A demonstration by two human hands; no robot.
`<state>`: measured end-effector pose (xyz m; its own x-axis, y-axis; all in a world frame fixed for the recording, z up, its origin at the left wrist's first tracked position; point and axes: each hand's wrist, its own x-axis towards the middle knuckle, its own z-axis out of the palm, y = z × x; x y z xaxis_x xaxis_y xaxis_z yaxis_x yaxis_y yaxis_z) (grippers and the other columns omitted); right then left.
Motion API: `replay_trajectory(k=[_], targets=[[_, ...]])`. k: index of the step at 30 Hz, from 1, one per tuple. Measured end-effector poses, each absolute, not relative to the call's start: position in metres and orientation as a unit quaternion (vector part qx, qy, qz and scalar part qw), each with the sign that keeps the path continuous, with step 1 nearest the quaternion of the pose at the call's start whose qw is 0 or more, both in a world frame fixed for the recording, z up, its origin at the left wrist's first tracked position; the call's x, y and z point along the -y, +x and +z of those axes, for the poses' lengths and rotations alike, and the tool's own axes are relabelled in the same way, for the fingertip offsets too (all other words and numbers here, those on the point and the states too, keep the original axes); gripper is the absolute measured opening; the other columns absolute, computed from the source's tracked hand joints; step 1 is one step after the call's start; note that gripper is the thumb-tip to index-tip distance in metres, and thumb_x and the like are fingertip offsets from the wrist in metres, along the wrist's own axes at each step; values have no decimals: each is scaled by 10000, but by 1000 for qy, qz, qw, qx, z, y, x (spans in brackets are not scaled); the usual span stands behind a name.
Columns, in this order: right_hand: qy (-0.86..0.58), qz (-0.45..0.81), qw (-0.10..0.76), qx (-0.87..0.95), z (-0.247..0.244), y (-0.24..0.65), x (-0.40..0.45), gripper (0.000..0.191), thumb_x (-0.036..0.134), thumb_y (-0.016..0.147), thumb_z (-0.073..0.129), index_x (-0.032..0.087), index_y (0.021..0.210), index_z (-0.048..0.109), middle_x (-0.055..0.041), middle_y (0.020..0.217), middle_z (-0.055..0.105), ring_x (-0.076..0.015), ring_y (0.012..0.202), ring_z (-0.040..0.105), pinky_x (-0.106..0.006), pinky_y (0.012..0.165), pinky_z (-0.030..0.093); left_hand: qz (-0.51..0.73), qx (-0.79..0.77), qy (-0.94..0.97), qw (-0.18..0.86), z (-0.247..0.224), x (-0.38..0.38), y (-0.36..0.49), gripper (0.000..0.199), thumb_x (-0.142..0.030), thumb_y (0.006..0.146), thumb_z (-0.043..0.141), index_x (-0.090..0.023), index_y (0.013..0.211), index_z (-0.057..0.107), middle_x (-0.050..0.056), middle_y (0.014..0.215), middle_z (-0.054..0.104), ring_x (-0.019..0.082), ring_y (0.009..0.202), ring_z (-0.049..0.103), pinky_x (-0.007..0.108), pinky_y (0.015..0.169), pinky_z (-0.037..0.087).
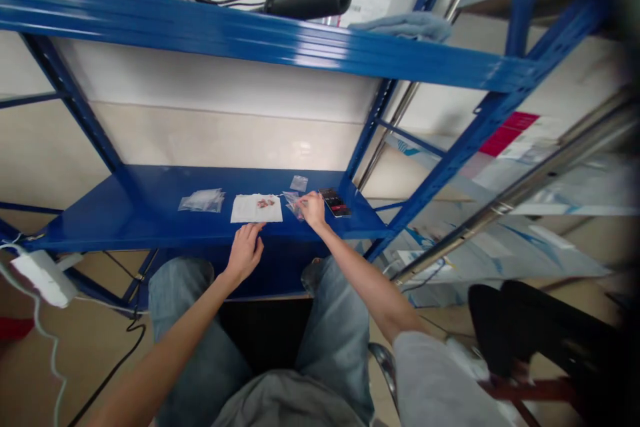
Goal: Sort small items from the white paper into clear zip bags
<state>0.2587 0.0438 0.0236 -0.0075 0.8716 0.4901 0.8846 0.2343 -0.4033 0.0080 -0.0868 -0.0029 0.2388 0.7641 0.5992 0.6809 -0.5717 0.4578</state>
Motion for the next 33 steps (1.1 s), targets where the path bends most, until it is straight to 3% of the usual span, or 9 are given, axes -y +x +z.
replay_trajectory(k=[5,9,12,16,20,25,33], targets=[[-522,-18,474,709,36,227,38,166,270,928,597,214,908,752,-82,1000,620,-253,1029,542,-382,955,417,462,-437,744,202,-24,171,3,435,-231,967,447,-222,1402,456,99,1150,599,227,1085,563,420,984,433],[-411,93,457,783,21,204,137,138,296,928,620,230,920,741,-48,954,610,-220,991,554,-354,938,420,487,-432,619,440,-32,207,-6,509,-414,982,459,-213,1448,422,125,1214,622,220,1046,615,374,855,516],[-397,154,451,785,1,193,192,120,289,923,632,237,922,740,-47,954,613,-217,984,550,-352,913,427,460,-363,572,574,-29,209,-5,567,-518,957,499,-163,1398,518,148,1237,657,238,1059,641,355,836,533],[-385,181,402,811,-21,184,224,94,281,908,657,246,871,736,-53,936,635,-230,963,548,-374,894,425,424,-355,598,580,-29,206,-3,610,-536,827,700,-111,1263,662,143,1087,740,223,881,682,318,745,531],[-406,176,430,787,-26,184,216,89,294,912,652,248,923,727,-59,962,645,-242,986,550,-397,923,411,427,-374,566,598,-38,198,-7,624,-575,816,700,-105,1227,690,177,1121,743,255,926,710,319,728,535],[-416,229,459,751,-24,192,197,207,336,879,697,257,1068,725,-57,997,665,-240,998,576,-397,931,419,360,-392,585,612,-40,189,-13,680,-617,845,650,-108,1296,654,203,1089,749,268,895,731,251,579,450],[-396,345,438,729,-41,199,211,164,372,858,688,225,861,761,-49,897,714,-215,896,625,-332,793,445,289,-382,677,559,-43,212,-12,497,-563,822,690,-74,857,778,138,771,755,118,518,579,220,483,397]])
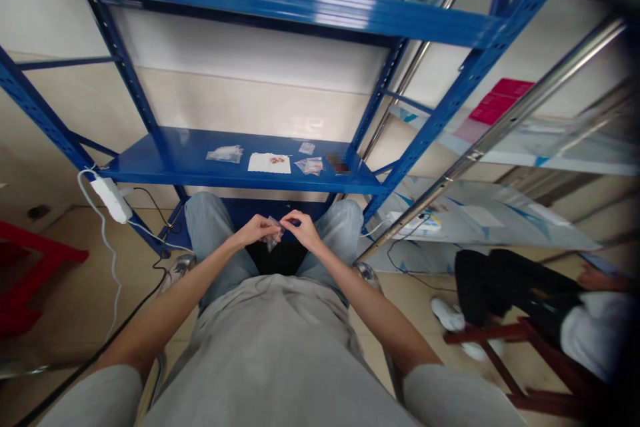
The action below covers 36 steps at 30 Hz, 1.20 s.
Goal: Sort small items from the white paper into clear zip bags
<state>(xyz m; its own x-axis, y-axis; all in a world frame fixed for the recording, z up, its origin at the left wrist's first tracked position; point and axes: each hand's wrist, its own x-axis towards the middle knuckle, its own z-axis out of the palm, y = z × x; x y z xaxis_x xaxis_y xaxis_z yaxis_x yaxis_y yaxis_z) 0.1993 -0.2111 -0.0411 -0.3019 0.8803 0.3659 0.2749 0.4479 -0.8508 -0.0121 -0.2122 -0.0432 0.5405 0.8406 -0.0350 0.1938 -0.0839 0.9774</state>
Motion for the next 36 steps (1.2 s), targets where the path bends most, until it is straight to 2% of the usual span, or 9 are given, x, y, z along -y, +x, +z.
replay_trajectory(k=[4,8,13,17,20,23,27,31,36], targets=[[-399,418,421,699,-48,196,214,161,357,811,703,207,845,749,-30,818,717,-186,764,619,-295,693,426,296,-413,691,513,-46,218,-12,451,-542,805,703,-102,704,712,67,611,681,94,442,508,202,417,365],[-404,451,412,681,-51,190,208,211,341,766,728,213,931,749,-16,815,710,-176,755,616,-283,690,427,299,-411,699,503,-45,212,-13,417,-527,827,674,-118,748,696,35,594,654,100,444,509,205,412,368],[-392,500,404,659,-53,190,204,167,357,749,730,194,783,719,-17,788,707,-169,749,616,-300,747,449,288,-378,717,510,-45,205,-12,299,-416,809,712,-117,804,712,67,701,702,139,598,609,245,573,463],[-402,527,407,628,-55,192,209,195,366,710,741,187,769,694,0,727,674,-150,690,591,-276,686,447,330,-388,757,409,-46,211,-12,266,-316,779,718,-156,993,703,83,925,717,216,867,656,349,819,506],[-430,525,426,598,-57,191,211,194,362,691,727,182,739,672,16,665,637,-129,623,558,-247,613,424,375,-417,790,247,-40,220,-13,451,-262,785,685,-208,1228,624,117,1232,633,280,1161,574,446,998,447],[-458,526,441,565,-60,193,209,188,359,680,708,181,726,666,24,641,618,-117,592,548,-228,569,413,381,-426,799,188,-34,226,-13,463,-237,829,616,-233,1290,580,115,1359,549,293,1284,488,483,1057,398],[-467,553,456,518,-64,197,202,228,383,658,730,180,751,682,3,688,660,-126,611,584,-236,577,451,402,-435,745,305,-33,219,-11,180,-286,886,555,-189,990,665,88,1054,659,248,1042,594,415,955,451],[-447,563,485,498,-65,196,201,275,402,644,786,174,778,707,-9,680,674,-134,610,585,-260,613,476,353,-385,725,449,-42,210,-7,358,-443,935,511,-154,778,653,56,754,668,179,736,622,304,713,485],[-391,568,481,541,-61,188,213,241,375,685,796,182,820,744,-30,762,722,-164,692,639,-300,716,506,358,-362,687,518,-54,215,2,460,-594,897,565,-142,868,643,73,789,699,169,732,658,259,625,476]])
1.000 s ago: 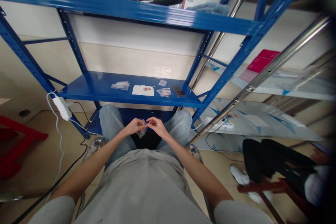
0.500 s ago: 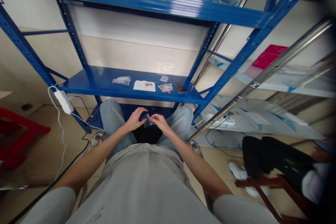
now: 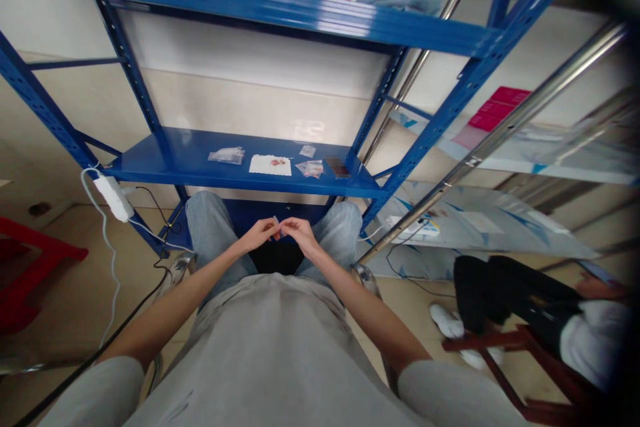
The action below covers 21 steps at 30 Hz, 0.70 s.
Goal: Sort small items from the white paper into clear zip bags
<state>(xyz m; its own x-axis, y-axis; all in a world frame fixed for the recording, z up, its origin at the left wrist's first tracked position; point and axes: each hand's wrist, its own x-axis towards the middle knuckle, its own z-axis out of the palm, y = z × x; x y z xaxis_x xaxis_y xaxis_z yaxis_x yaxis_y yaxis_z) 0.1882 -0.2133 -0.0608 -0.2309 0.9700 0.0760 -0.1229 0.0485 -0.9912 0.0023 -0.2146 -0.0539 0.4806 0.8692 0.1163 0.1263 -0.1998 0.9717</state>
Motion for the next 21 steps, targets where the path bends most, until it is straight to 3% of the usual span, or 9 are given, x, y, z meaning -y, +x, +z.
replay_trajectory(k=[6,11,21], targets=[[-382,568,480,549,-52,186,217,255,394,689,812,185,820,746,-36,747,730,-177,679,659,-330,732,527,377,-363,643,559,-57,214,5,566,-677,906,483,-131,870,627,115,826,718,192,752,697,271,620,506],[-354,582,471,560,-48,187,213,402,304,655,833,199,1011,677,8,724,706,-159,631,656,-299,666,525,366,-373,654,547,-61,207,5,565,-677,892,497,-131,825,625,102,760,717,178,695,687,253,593,487],[-348,530,475,610,-56,180,212,301,227,726,728,207,998,600,45,685,633,-130,575,607,-247,580,458,332,-385,717,477,-53,211,3,424,-495,936,503,-150,721,624,41,669,658,140,641,595,252,658,443]])
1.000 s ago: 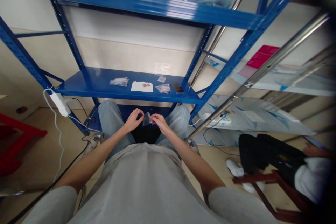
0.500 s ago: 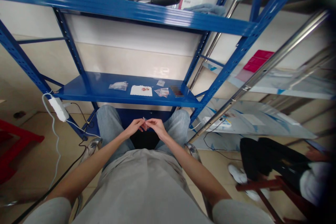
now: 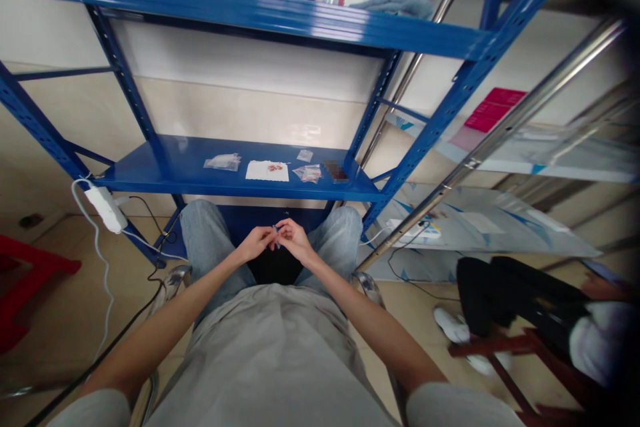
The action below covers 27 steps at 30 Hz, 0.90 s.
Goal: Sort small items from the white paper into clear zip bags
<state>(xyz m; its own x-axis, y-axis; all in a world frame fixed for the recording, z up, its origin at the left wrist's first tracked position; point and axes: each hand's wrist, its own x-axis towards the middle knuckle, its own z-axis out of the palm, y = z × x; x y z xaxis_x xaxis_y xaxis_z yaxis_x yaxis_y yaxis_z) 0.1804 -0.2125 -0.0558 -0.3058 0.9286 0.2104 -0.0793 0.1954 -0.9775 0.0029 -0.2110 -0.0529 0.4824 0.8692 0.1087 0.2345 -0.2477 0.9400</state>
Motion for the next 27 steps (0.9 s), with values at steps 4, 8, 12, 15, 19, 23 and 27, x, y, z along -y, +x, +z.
replay_trajectory(k=[4,8,12,15,19,23,27], targets=[[-366,486,472,638,-60,179,212,249,193,737,663,206,977,595,51,682,599,-119,571,564,-236,569,426,318,-406,728,452,-52,212,4,307,-397,908,520,-163,731,612,9,626,632,135,600,578,245,649,435],[-382,428,458,680,-64,176,213,273,151,719,606,210,985,597,59,688,562,-115,586,518,-231,581,399,300,-439,728,432,-55,213,5,218,-316,849,546,-176,693,608,-7,579,628,136,563,578,235,614,433],[-401,384,441,705,-64,173,217,307,144,713,562,217,1010,594,66,676,530,-120,592,495,-234,589,384,282,-467,724,423,-55,213,3,201,-280,812,541,-181,656,619,-14,530,624,136,528,577,221,573,421],[-418,359,440,709,-60,175,218,328,137,698,537,220,1011,587,72,666,496,-120,584,474,-232,582,368,275,-479,718,423,-56,212,-2,194,-274,794,541,-176,650,626,-15,500,614,133,501,571,215,552,412],[-452,309,453,704,-51,183,213,364,122,682,524,226,1028,574,78,664,456,-119,575,453,-234,586,365,279,-483,712,425,-55,209,-6,172,-258,780,518,-164,685,627,-12,502,612,123,482,566,209,538,401],[-438,312,424,729,-49,189,211,487,138,699,565,237,1173,518,64,750,520,-125,627,507,-236,619,400,285,-472,722,418,-51,209,-3,174,-252,766,501,-162,664,611,-17,485,580,118,459,545,213,523,381],[-432,314,367,762,-51,191,211,549,130,712,584,242,1242,497,65,744,549,-131,641,547,-237,628,404,293,-473,736,387,-47,214,1,184,-258,744,534,-169,589,577,-34,478,531,103,457,482,221,512,325]])
